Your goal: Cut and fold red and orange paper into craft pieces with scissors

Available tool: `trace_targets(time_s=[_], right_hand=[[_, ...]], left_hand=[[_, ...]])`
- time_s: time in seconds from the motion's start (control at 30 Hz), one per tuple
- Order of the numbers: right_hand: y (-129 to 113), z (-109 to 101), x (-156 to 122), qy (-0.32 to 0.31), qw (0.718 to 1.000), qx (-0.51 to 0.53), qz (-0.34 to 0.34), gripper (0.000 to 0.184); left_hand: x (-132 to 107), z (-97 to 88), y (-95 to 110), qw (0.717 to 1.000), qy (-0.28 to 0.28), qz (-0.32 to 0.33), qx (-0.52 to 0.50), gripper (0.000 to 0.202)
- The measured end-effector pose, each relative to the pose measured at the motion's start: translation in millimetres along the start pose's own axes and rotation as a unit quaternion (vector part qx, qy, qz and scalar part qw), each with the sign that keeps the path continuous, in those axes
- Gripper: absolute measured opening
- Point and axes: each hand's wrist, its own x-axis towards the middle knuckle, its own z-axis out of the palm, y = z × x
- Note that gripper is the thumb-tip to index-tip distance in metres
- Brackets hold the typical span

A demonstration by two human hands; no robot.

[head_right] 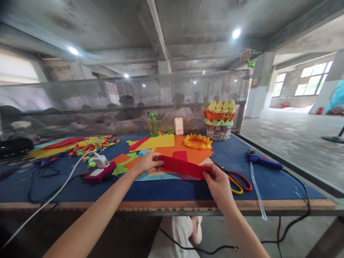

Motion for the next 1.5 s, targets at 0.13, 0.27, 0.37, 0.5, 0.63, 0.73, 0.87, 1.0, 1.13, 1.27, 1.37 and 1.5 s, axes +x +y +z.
trace_targets(time_s=[0.13, 0.27, 0.37, 0.5, 0.63, 0.73, 0.87, 1.0, 1.13, 1.27, 1.37, 1.5], right_hand=[[2, -1, -1, -0.003, 1.0, -0.014, -0.021, 0.021], [3, -1, -1, -0.007, 1.0, -0.01, -0.014, 0.021], [3, -1, 0, -0.005, 1.0, -0.021, -0.017, 0.021], [4, -2, 0, -0.008, 0.999, -0.033, -0.021, 0.022], [3, -2, -1, -0.007, 0.999, -0.035, -0.024, 0.021], [2, -2, -2, -0.01, 0.999, -0.03, -0.025, 0.019], [3, -1, -2, -0.007, 0.999, -0.024, -0.024, 0.019], [2, 0, -2, -0.004, 1.0, -0.012, -0.014, 0.019], [-2, -1, -3, 0.002, 0.996, 0.094, 0.012, 0.027], [-8, 0, -3, 0.002, 0.966, 0.255, 0.049, 0.037], [-14, 8, -4, -0.027, 0.949, 0.303, 0.079, 0.028], [-26, 30, -5, -0.077, 0.952, 0.272, 0.115, 0.037]], left_hand=[[0, -1.1, 0, 1.0, 0.003, 0.008, 0.015, 0.019], [0, -1.7, -1, 1.0, 0.005, 0.012, 0.027, 0.019], [1, -2.0, -3, 0.999, 0.005, 0.013, 0.032, 0.02], [1, -2.2, -4, 0.999, 0.005, 0.017, 0.032, 0.019], [0, -1.9, -1, 0.999, 0.002, 0.017, 0.031, 0.019], [0, -1.1, 0, 1.0, 0.0, 0.012, 0.029, 0.021], [1, 0.0, 0, 0.999, 0.003, 0.009, 0.032, 0.022], [-2, -0.9, 4, 0.999, 0.013, 0.013, 0.045, 0.021], [-8, -2.1, 13, 0.998, 0.028, 0.026, 0.042, 0.031], [-12, -0.9, 20, 0.999, 0.03, 0.029, 0.003, 0.033], [-14, 0.7, 22, 0.998, 0.039, 0.029, -0.03, 0.036], [-13, 2.1, 22, 0.997, 0.045, 0.022, -0.063, 0.036]])
